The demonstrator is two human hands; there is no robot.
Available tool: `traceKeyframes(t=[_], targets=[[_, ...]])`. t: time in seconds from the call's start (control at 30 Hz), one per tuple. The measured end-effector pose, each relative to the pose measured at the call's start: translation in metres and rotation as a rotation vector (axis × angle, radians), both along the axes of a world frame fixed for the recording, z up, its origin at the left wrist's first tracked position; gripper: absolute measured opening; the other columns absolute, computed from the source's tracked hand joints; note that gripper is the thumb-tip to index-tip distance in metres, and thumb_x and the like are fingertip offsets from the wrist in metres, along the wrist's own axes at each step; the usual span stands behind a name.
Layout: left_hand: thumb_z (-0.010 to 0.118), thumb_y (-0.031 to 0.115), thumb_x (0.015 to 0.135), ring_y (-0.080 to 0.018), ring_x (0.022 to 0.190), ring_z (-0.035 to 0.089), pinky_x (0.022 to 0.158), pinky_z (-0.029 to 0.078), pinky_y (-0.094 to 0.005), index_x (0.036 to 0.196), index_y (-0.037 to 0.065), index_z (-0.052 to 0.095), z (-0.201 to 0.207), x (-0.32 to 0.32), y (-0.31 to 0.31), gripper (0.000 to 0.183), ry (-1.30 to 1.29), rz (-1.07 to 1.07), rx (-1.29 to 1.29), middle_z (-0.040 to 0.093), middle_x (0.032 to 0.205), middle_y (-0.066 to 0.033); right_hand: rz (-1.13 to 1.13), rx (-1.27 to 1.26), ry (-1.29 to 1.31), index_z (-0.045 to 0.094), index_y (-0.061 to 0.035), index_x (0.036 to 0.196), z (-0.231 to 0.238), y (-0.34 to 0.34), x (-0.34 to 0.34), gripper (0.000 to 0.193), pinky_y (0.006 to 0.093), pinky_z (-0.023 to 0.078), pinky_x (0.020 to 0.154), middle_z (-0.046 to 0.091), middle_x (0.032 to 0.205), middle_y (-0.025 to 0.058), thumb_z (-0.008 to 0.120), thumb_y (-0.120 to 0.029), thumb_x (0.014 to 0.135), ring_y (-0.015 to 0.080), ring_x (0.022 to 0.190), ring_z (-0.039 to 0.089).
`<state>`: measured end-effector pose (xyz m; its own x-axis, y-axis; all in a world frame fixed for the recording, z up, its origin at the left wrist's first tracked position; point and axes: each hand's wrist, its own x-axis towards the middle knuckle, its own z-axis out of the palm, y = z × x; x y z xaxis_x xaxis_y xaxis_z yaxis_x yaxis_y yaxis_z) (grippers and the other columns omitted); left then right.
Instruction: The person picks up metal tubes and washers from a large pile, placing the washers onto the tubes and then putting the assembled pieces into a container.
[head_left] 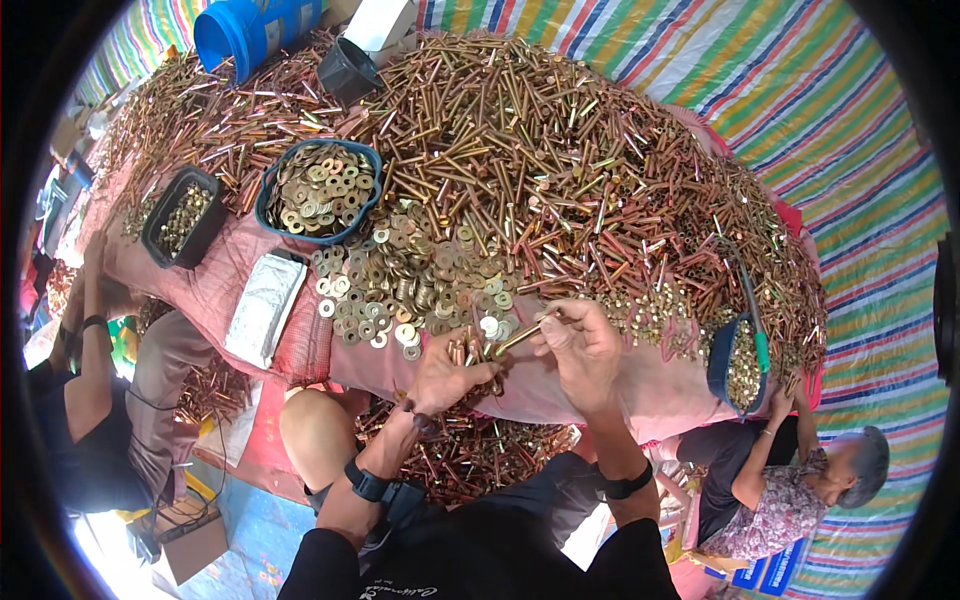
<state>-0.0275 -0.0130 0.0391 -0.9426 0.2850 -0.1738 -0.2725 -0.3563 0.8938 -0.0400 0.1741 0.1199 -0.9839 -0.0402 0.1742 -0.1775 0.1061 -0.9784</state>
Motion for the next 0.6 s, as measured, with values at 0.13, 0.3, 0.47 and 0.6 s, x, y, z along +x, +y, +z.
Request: traceKeyframes(t=[0.13, 0.3, 0.47, 0.6], targets=[[0.068, -0.007, 0.084, -0.0127, 0.077, 0.068, 0.068, 0.058, -0.0286, 0.109, -0.003, 0.067, 0.007, 0.002, -0.002, 0.026, 0.017, 0.022, 0.026, 0.074, 0.092, -0.0079, 0.009, 0.350, 0.259, 0.061, 0.0034, 0.109, 0.012, -0.008, 0.006, 0.022, 0.0255, 0.056, 0.061, 0.070, 0.098, 0.0122, 0.072, -0.009, 0.094, 0.0139, 0.074, 0.069], [0.070, -0.007, 0.084, -0.0139, 0.077, 0.069, 0.067, 0.059, -0.0299, 0.109, -0.003, 0.066, 0.007, 0.003, 0.000, 0.026, 0.025, 0.043, -0.036, 0.074, 0.093, -0.0081, 0.015, 0.570, 0.562, 0.062, 0.0022, 0.105, 0.014, -0.014, 0.002, 0.024, 0.0322, 0.053, 0.055, 0.067, 0.092, 0.0152, 0.076, -0.006, 0.087, 0.0208, 0.066, 0.066], [0.071, -0.007, 0.086, -0.0194, 0.077, 0.074, 0.070, 0.062, -0.0326, 0.112, -0.002, 0.066, 0.001, 0.011, -0.010, 0.027, -0.038, 0.128, 0.165, 0.075, 0.096, -0.0110, -0.025, 0.530, 0.428, 0.062, 0.0028, 0.103, 0.024, -0.017, 0.010, 0.022, 0.0338, 0.053, 0.053, 0.066, 0.090, 0.0167, 0.075, -0.007, 0.089, 0.0234, 0.068, 0.067], [0.073, -0.004, 0.085, -0.0193, 0.079, 0.074, 0.073, 0.061, -0.0334, 0.114, -0.004, 0.067, 0.013, 0.013, -0.016, 0.030, -0.084, 0.088, 0.248, 0.075, 0.097, -0.0117, -0.027, 0.553, 0.342, 0.064, 0.0017, 0.099, 0.017, -0.017, 0.015, 0.019, 0.0288, 0.049, 0.055, 0.068, 0.088, 0.0126, 0.076, -0.006, 0.087, 0.0164, 0.065, 0.064]])
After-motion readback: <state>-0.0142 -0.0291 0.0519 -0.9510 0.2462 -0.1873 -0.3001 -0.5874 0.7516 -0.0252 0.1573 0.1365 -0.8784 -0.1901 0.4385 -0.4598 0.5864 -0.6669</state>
